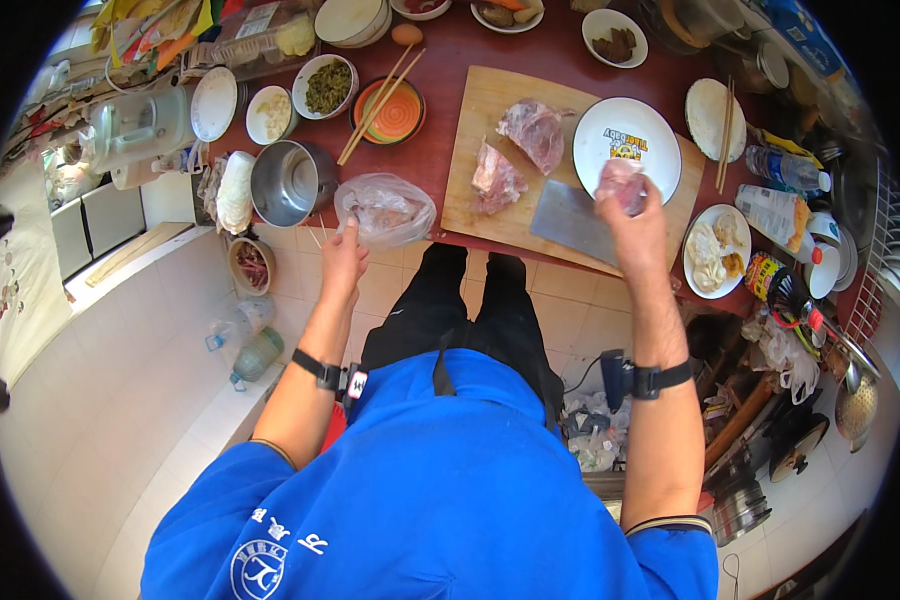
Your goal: The person retrieves a package of meat from the refrigerator, places it on a cutting board, and uses a cleaver to cut the meat into smaller pieces. The person then places the cut pieces onto a plate.
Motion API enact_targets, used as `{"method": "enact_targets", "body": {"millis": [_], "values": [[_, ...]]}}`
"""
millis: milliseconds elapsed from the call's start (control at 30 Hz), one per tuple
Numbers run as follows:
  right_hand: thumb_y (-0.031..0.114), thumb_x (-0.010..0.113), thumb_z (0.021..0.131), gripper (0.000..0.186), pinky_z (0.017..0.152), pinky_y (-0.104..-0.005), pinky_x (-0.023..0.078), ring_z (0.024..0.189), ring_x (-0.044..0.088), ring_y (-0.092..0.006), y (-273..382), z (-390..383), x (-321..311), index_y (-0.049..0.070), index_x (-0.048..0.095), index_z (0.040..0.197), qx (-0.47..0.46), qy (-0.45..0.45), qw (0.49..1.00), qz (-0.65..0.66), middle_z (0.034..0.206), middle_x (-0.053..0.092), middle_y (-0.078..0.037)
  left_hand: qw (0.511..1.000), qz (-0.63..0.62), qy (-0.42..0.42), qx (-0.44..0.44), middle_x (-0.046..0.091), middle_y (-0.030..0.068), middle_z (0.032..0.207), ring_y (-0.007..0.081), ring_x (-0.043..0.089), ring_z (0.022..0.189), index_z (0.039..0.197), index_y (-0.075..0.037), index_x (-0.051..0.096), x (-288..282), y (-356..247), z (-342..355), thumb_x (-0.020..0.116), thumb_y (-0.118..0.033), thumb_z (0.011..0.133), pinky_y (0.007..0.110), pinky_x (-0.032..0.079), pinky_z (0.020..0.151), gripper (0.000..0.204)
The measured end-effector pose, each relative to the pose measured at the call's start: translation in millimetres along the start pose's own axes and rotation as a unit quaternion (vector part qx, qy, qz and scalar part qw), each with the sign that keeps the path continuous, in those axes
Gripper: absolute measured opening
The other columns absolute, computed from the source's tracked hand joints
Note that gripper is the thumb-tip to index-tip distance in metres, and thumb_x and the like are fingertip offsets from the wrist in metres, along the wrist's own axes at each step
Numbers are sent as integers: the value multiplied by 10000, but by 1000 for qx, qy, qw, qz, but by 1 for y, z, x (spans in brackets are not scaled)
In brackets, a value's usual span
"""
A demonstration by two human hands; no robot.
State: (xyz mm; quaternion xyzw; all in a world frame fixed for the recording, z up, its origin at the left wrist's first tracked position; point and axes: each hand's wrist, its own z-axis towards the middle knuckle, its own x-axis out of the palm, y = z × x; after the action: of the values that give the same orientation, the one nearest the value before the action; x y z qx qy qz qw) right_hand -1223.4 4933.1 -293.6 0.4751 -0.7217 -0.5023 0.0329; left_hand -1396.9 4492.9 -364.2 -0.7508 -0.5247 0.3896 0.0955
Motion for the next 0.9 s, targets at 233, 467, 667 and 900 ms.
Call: {"method": "enact_targets", "body": {"millis": [233,467,667,900], "values": [[327,860,878,932,1153,-404,489,1325,625,-300,53,-80,86,-107,407,1567,-39,138,990,0,1438,620,-250,993,-62,43,87,689,97,1073,137,653,885,1401,24,464,23,6,25,732,-124,1010,263,495,705,497],[252,848,848,884,1118,-402,517,1312,649,-313,100,-94,153,-111,433,1540,-67,219,973,29,1413,640,-265,967,-37,116,222,656,60,996,96,608,860,1445,16,380,28,-18,-17,708,-42,1004,246,515,778,553],[248,844,818,737,1084,-506,531,1256,663,-439,108,-84,222,-70,547,1413,-235,216,942,-107,1341,669,-301,962,-21,154,226,635,46,982,88,602,853,1473,8,356,24,-16,-29,693,-17,1008,235,518,773,575],[148,801,830,606,1000,-528,535,1199,632,-440,47,-59,273,23,583,1382,-320,130,873,-346,1260,671,-232,962,-60,113,241,638,34,993,89,598,862,1471,19,386,11,-12,-18,666,-22,1010,234,502,759,542]]}}
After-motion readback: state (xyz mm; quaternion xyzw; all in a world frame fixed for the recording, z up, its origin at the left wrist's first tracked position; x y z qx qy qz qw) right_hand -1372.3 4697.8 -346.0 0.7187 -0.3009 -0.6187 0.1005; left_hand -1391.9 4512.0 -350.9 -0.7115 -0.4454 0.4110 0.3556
